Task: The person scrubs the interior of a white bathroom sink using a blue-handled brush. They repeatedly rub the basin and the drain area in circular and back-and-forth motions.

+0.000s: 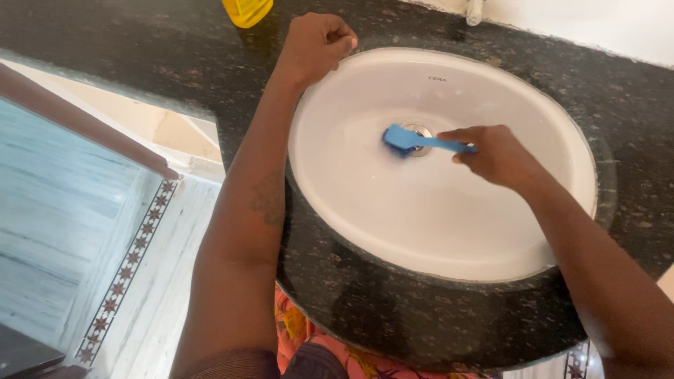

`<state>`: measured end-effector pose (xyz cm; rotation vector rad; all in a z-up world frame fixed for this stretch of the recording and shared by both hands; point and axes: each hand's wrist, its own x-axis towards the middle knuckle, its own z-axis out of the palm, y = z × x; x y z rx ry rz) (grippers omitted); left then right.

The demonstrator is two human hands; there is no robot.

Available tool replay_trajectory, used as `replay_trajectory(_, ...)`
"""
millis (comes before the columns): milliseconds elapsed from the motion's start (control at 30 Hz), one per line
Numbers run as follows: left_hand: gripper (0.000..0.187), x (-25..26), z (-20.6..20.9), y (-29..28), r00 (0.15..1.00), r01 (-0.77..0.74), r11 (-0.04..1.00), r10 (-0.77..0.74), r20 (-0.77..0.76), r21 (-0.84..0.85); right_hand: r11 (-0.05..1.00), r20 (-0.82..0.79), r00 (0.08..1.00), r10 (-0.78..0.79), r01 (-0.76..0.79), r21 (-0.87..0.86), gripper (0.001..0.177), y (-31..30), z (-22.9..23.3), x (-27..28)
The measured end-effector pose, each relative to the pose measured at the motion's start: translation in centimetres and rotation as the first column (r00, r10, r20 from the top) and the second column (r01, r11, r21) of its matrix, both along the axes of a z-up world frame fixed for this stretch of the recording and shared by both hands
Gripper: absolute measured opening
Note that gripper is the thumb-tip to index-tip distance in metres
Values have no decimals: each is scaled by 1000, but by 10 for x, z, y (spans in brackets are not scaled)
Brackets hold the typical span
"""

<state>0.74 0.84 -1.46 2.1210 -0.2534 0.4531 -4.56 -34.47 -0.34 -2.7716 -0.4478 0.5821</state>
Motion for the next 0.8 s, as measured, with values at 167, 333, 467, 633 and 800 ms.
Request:
replay_trajectory(167,16,4,-4,6,998,-55,998,55,-7,17,971,-66,980,186,-173,165,46,27,-20,-13)
replay_trajectory(333,17,9,-12,3,995,-94,994,95,-13,59,991,201,979,24,-50,127,37,7,-22,13)
replay_trajectory(467,18,9,-15,4,994,-110,992,110,-2,68,985,244,970,-4,-38,169,39,7,-24,14)
replay_trajectory(633,17,14,-18,2,993,-116,981,111,44,157,902,209,943,260,-314,296,48,34,-42,-10)
replay_trajectory(800,17,12,-22,2,992,-88,982,71,105,168,953,393,880,266,-301,27,55,18,-39,2)
